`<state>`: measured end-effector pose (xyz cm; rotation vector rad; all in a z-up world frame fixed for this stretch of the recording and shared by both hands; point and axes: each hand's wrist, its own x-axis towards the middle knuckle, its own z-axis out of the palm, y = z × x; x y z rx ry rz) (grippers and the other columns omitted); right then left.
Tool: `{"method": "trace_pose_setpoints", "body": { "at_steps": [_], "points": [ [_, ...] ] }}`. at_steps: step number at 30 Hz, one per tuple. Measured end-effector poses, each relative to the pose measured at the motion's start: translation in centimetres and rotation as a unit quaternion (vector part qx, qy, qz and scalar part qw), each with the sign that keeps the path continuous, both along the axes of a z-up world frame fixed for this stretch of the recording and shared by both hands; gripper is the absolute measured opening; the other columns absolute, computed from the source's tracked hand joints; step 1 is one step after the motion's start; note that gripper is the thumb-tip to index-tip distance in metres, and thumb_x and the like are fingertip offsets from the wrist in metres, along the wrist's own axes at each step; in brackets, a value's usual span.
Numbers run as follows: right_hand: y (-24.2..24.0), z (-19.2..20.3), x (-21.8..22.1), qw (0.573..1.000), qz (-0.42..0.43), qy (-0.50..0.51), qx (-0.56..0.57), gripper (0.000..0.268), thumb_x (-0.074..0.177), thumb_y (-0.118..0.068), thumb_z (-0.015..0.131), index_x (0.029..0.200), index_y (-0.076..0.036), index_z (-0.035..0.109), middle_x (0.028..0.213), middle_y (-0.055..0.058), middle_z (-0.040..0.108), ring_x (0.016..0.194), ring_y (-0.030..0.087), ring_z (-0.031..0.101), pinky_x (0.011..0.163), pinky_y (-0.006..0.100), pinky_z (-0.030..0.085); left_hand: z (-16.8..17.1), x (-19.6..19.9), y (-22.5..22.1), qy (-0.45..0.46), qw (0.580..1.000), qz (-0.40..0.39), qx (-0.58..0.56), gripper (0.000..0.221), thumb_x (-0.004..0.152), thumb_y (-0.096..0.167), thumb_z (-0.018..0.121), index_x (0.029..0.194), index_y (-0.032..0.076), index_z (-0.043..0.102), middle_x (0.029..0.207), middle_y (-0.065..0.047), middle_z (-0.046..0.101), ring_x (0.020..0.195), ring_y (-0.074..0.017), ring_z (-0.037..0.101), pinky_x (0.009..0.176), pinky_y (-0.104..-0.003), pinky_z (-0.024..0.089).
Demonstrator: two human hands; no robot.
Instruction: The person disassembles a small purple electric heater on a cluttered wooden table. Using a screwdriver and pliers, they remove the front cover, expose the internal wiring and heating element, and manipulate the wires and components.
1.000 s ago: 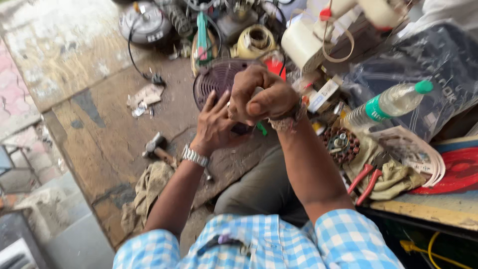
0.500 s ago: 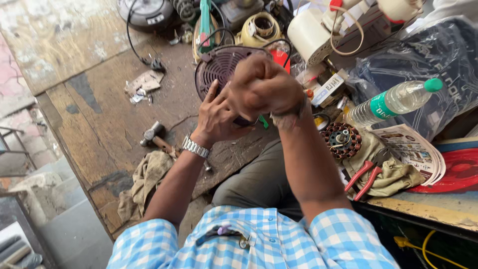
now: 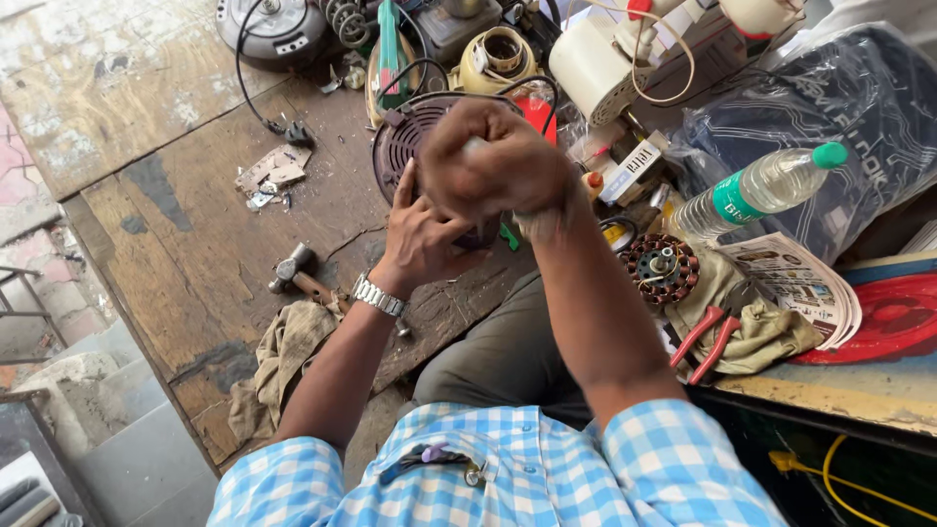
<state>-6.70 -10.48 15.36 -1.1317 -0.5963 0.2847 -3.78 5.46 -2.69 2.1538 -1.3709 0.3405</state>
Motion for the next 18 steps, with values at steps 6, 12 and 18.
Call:
{"method": "trace_pose_setpoints", "body": {
  "at_steps": [6,12,18],
  "points": [
    [-0.3,-3.0,-2.5,0.981,-0.182,-0.065,-0.015,0.031,0.109,-0.029,0.064,0.108,0.002,0.067,0.082,0.003,0.062,0.067,0.007,0.051,0.06,0.024,0.04,-0.3,0.0,-0.1,0.037,0.999,0.009,0.001,0.057,0.079,0.058,0.082,0.126,0.029,0.071,0.133,-0.003,0.068,0.139,-0.0236,0.054,0.129,-0.063,0.015],
    [2.2,-3.3,-3.3,0.86,-0.493,-0.125,-0.047,0.036,0.106,-0.036,0.062,0.1,0.0,0.068,0.067,-0.004,0.053,0.053,0.004,0.041,0.05,0.025,0.032,-0.4,0.8,-0.8,-0.037,0.998,-0.012,-0.041,0.052,0.075,0.052,0.081,0.123,0.032,0.073,0.139,-0.003,0.067,0.139,-0.0274,0.053,0.121,-0.066,0.011],
    [-4.2,-2.9,2.3,0.984,0.123,-0.123,0.046,0.039,0.102,-0.047,0.063,0.098,-0.009,0.07,0.072,-0.001,0.063,0.047,0.005,0.048,0.042,0.025,0.034,-0.1,1.4,-0.9,-0.032,0.997,-0.037,-0.066,0.035,0.082,0.041,0.085,0.112,0.029,0.072,0.135,0.004,0.066,0.14,-0.0206,0.054,0.126,-0.061,0.015]
  ]
}}
